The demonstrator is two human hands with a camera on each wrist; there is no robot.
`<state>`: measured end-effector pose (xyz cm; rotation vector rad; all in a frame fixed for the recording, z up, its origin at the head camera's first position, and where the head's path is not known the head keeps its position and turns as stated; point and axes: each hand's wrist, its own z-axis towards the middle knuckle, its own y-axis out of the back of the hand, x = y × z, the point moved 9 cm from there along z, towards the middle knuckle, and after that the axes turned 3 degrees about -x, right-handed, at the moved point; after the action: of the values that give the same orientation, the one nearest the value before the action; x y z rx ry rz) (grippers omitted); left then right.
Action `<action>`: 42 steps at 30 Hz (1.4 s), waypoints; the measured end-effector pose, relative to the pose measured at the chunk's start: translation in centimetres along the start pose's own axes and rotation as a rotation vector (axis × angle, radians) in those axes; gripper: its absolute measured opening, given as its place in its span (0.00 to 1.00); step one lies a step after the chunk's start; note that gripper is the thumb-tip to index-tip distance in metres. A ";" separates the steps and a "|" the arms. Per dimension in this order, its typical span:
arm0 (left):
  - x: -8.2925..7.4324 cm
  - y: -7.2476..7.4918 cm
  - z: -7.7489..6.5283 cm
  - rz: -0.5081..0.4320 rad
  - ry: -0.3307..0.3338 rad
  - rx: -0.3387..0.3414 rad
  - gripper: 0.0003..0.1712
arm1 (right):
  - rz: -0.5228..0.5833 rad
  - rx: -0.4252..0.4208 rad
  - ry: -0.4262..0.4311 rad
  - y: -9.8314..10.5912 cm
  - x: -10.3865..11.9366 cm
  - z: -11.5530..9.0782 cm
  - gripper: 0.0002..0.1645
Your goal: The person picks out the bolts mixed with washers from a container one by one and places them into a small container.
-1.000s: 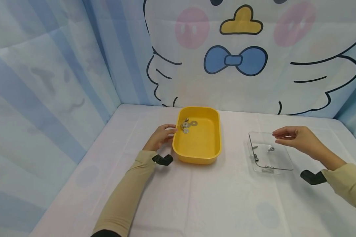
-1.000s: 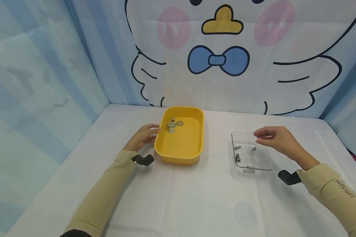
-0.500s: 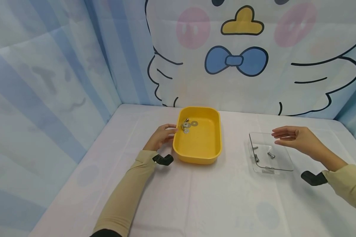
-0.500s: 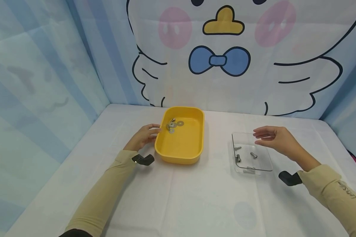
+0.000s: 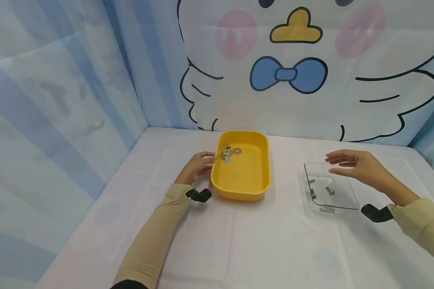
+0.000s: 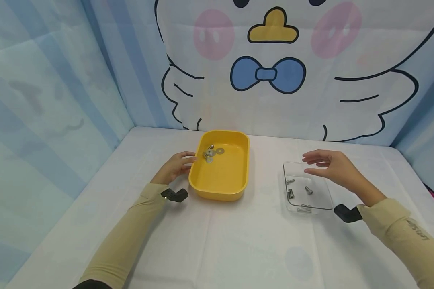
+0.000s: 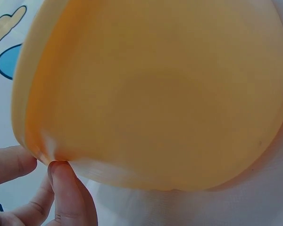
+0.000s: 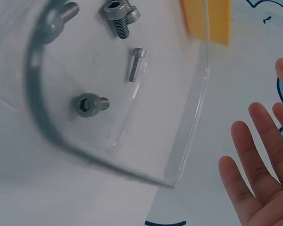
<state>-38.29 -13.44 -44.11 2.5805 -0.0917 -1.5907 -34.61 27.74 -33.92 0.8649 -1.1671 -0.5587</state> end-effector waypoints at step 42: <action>0.2 0.1 0.1 0.002 0.007 -0.007 0.24 | 0.078 -0.026 0.105 -1.9 8.1 5.0 0.25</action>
<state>-38.33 -13.53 -44.32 2.5791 -0.0881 -1.5782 -36.68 18.95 -30.24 0.8130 -1.0912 -0.4589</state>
